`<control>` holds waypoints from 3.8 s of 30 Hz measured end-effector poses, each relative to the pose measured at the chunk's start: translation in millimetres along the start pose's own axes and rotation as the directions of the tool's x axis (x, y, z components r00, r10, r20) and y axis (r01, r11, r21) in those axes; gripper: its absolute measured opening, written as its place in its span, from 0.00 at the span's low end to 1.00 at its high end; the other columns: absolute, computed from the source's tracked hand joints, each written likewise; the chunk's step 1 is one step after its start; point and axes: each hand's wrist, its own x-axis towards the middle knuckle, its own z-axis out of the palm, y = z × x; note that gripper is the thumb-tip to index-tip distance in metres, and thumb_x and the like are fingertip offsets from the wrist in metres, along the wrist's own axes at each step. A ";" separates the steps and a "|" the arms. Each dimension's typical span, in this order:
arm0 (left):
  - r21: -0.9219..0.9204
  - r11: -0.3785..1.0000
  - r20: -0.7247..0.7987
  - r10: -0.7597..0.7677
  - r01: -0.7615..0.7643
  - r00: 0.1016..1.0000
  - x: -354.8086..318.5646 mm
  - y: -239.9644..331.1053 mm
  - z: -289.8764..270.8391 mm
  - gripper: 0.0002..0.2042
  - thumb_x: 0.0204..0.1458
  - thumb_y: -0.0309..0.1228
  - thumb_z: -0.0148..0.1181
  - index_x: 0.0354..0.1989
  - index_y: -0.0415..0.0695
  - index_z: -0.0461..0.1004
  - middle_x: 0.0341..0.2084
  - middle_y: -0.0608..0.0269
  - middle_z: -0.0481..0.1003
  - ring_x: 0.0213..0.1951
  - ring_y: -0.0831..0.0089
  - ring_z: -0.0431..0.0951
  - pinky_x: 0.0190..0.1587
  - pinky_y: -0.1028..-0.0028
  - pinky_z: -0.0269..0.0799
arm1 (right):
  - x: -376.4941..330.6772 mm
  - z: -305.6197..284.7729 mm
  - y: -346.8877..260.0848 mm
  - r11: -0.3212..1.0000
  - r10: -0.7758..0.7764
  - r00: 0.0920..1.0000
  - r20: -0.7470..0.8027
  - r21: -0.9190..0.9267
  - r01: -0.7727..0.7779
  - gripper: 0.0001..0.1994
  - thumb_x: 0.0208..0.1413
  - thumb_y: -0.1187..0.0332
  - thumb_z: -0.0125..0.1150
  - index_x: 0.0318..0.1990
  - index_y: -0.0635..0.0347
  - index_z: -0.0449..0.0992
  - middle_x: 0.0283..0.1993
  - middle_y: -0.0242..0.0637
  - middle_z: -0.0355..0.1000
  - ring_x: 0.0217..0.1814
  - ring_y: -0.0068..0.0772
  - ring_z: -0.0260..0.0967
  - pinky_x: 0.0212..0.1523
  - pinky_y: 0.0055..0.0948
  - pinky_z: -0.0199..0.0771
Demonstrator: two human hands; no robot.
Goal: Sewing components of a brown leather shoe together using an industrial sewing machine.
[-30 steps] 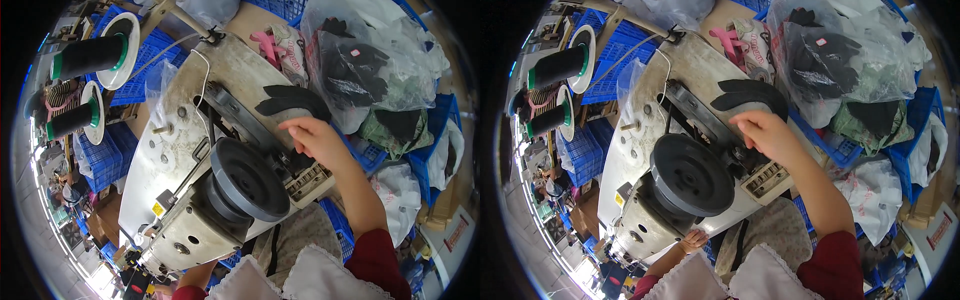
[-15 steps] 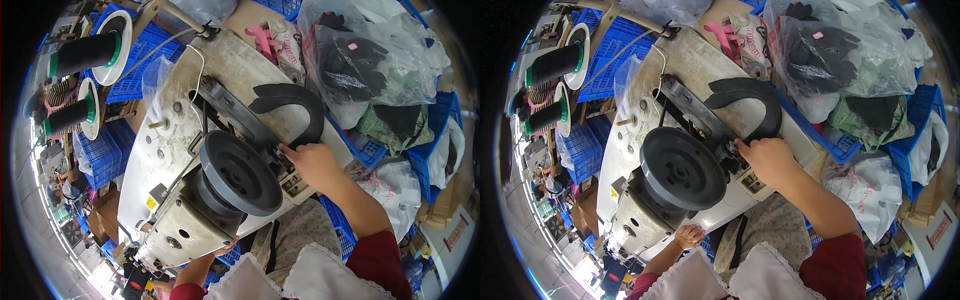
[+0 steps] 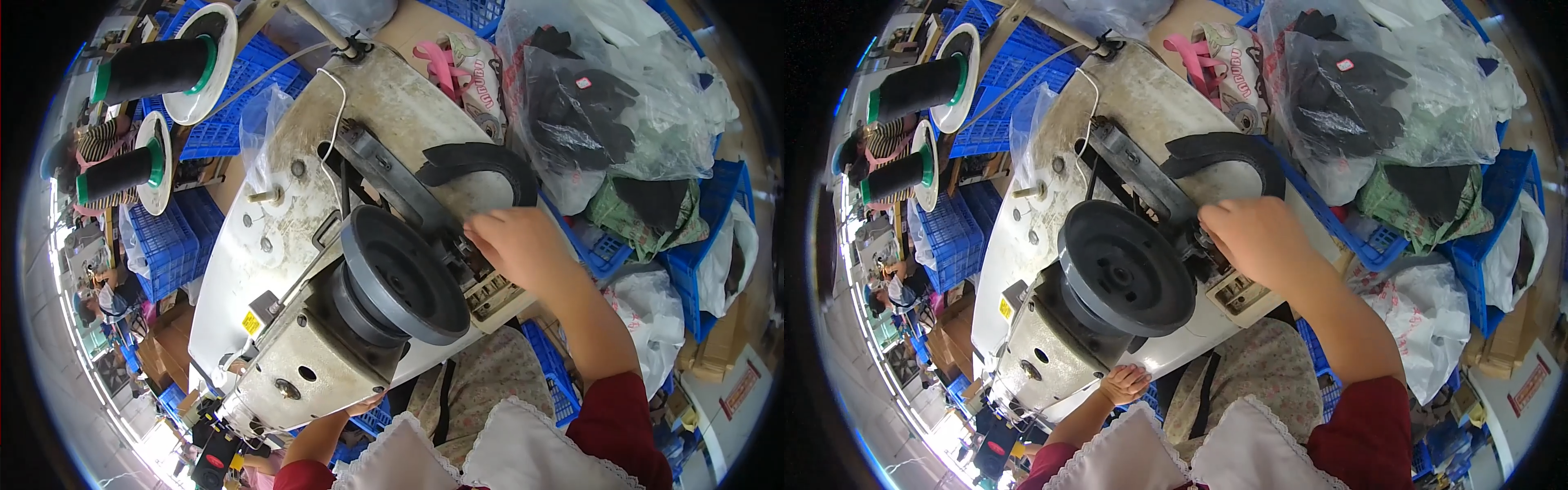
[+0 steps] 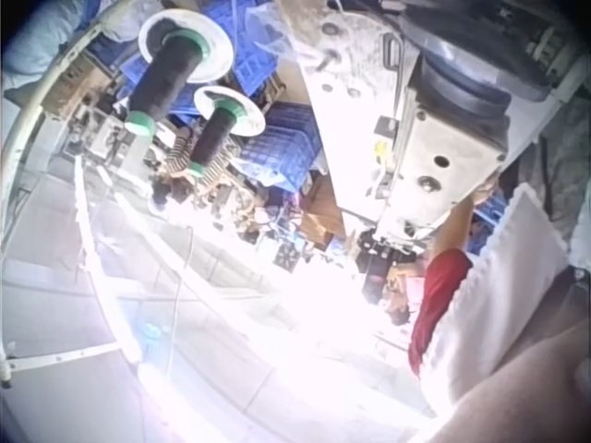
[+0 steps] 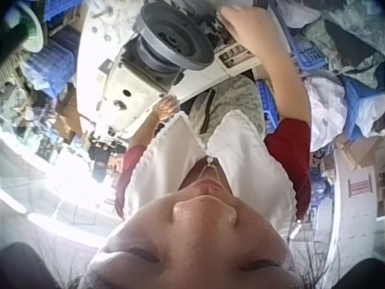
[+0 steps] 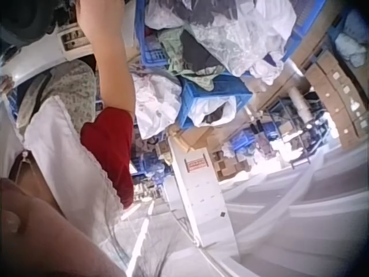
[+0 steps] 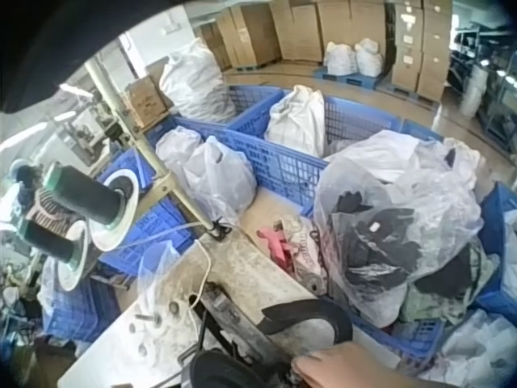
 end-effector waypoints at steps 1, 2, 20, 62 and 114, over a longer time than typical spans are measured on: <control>-0.004 1.000 0.006 -0.001 0.001 1.000 -0.5 0.1 0.0 0.27 0.45 0.40 0.64 0.56 0.57 0.68 0.58 0.68 0.66 0.65 0.64 0.58 0.67 0.63 0.49 | 6.8 6.4 4.7 1.000 -0.002 1.000 0.002 -0.001 0.002 0.05 0.48 0.68 0.61 0.32 0.55 0.73 0.25 0.37 0.70 0.30 0.45 0.73 0.30 0.41 0.72; -0.010 1.000 0.006 0.006 -0.006 1.000 0.7 -1.4 2.0 0.26 0.45 0.40 0.64 0.56 0.57 0.68 0.58 0.68 0.66 0.65 0.64 0.58 0.67 0.63 0.49 | 11.1 14.6 12.1 0.998 -0.013 1.000 0.006 0.056 0.013 0.04 0.48 0.68 0.61 0.30 0.55 0.74 0.24 0.38 0.71 0.29 0.47 0.73 0.30 0.43 0.72; -0.140 0.985 0.018 0.099 -0.096 0.995 -27.0 2.9 27.8 0.22 0.46 0.31 0.64 0.53 0.41 0.74 0.53 0.63 0.65 0.62 0.62 0.63 0.68 0.59 0.55 | -17.3 -2.8 9.8 0.985 -0.121 0.925 0.359 -0.075 0.158 0.05 0.47 0.70 0.59 0.32 0.57 0.75 0.27 0.39 0.71 0.33 0.45 0.74 0.33 0.42 0.73; -0.132 0.975 0.029 0.183 -0.178 0.983 -45.1 2.7 44.3 0.20 0.44 0.29 0.64 0.50 0.42 0.76 0.57 0.62 0.64 0.63 0.58 0.62 0.69 0.53 0.55 | 13.2 8.6 16.1 0.997 -0.070 0.980 0.185 0.004 0.071 0.03 0.49 0.69 0.60 0.32 0.54 0.75 0.26 0.36 0.72 0.32 0.43 0.73 0.30 0.41 0.71; 0.043 0.991 0.795 -0.110 0.125 0.596 469.2 -148.9 -234.8 0.15 0.51 0.30 0.57 0.47 0.44 0.76 0.44 0.55 0.77 0.48 0.53 0.75 0.52 0.58 0.70 | -26.3 30.6 12.4 0.990 0.004 0.999 -0.047 0.142 0.003 0.03 0.47 0.69 0.60 0.26 0.56 0.77 0.23 0.38 0.73 0.27 0.44 0.74 0.29 0.41 0.72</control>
